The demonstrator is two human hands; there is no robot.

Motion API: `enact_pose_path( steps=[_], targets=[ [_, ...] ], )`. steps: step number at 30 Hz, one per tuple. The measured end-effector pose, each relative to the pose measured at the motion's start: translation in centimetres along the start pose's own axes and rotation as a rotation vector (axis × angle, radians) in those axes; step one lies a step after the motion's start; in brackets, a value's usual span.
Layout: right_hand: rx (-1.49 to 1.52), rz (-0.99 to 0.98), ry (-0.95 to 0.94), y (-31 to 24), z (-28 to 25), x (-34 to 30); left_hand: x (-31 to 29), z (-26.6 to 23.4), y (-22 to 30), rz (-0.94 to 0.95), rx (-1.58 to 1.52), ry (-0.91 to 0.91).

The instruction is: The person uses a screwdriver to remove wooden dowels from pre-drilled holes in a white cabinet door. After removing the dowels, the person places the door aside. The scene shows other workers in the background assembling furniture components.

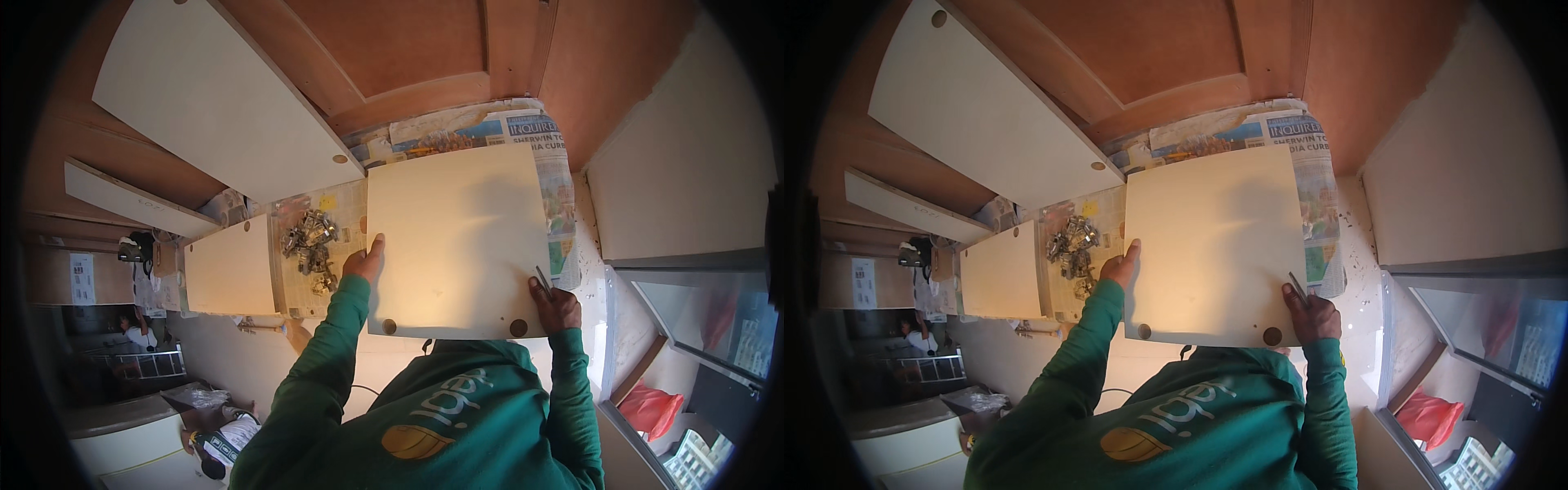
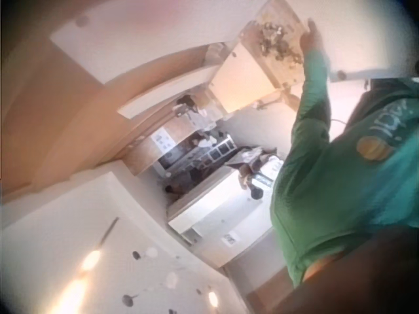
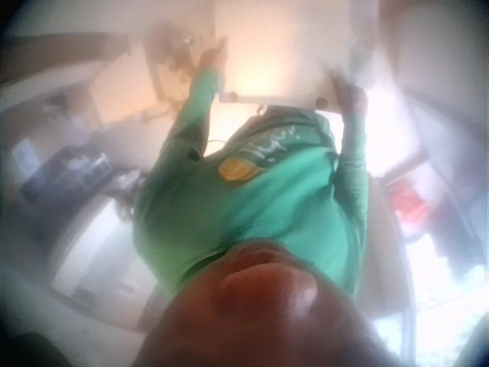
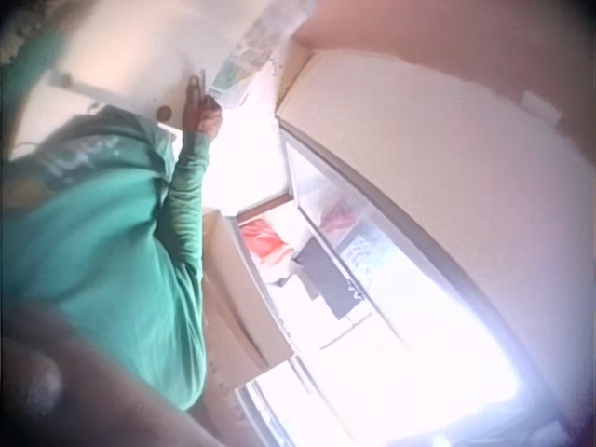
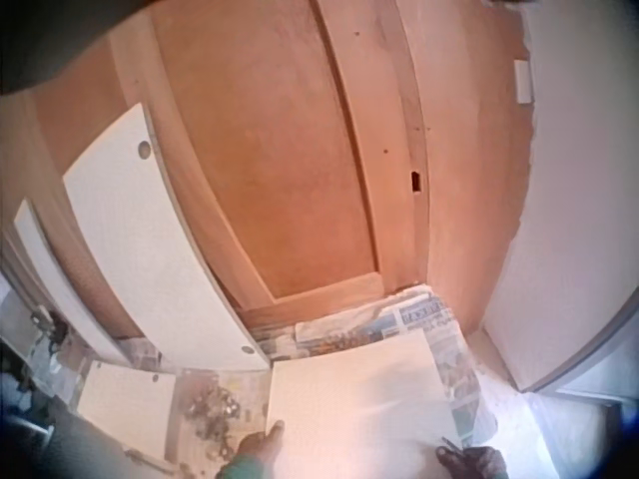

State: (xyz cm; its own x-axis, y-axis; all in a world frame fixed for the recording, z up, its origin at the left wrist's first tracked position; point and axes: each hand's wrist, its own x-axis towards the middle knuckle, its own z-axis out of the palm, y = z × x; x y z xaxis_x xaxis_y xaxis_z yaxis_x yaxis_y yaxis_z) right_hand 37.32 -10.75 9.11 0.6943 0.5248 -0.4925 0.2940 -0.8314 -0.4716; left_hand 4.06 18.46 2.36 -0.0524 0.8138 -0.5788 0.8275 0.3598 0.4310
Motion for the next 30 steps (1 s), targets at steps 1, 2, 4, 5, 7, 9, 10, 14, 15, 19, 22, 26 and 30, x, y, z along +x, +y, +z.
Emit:
enact_pose_path(
  steps=[1, 2, 4, 5, 7, 9, 10, 14, 15, 19, 22, 26, 30],
  targets=[
    [0.011, -0.012, 0.038, -0.3, -0.2, 0.1, -0.2, 0.2, 0.6, -0.031, 0.007, -0.004],
    [0.032, -0.036, 0.094, -0.6, -0.4, 0.4, -0.5, 0.5, 1.1, -0.059, 0.015, -0.007],
    [0.034, -0.079, 0.17, -0.7, -0.8, 0.7, -2.0, 1.9, 2.0, -0.023, -0.072, 0.157],
    [0.013, -0.091, 0.188, -0.5, -1.0, 0.8, -3.1, 2.9, 2.4, -0.01, -0.108, 0.227],
    [0.02, -0.072, 0.252, 0.7, -2.1, 0.3, -5.0, 4.3, 3.3, 0.074, -0.356, 0.314],
    [0.018, -0.123, 0.329, 2.6, -4.0, -0.6, -6.7, 6.2, 5.2, 0.169, -0.618, 0.311],
    [0.026, -0.121, 0.362, 3.6, -5.1, -1.1, -7.5, 6.8, 6.4, 0.225, -0.752, 0.288],
    [0.186, -0.261, 0.659, 5.9, -11.1, -3.2, -10.3, 7.5, 14.6, 0.321, -0.712, 0.192],
    [0.232, -0.262, 0.702, 6.0, -13.1, -3.2, -10.9, 7.8, 17.7, 0.365, -0.784, 0.138],
    [0.174, -0.501, 0.943, 6.9, -22.7, -4.0, -15.6, 9.9, 31.6, 0.849, -1.231, 0.046],
    [0.211, -0.535, 1.031, 8.0, -29.5, -5.2, -19.4, 10.7, 41.9, 0.898, -1.449, -0.058],
    [0.127, -0.653, 1.207, 8.5, -36.5, -6.8, -24.0, 11.5, 53.3, 1.126, -1.683, 0.014],
    [0.287, -0.843, 1.301, 7.4, -41.8, -7.6, -27.0, 11.1, 60.1, 1.031, -2.23, -0.957]
  ],
)
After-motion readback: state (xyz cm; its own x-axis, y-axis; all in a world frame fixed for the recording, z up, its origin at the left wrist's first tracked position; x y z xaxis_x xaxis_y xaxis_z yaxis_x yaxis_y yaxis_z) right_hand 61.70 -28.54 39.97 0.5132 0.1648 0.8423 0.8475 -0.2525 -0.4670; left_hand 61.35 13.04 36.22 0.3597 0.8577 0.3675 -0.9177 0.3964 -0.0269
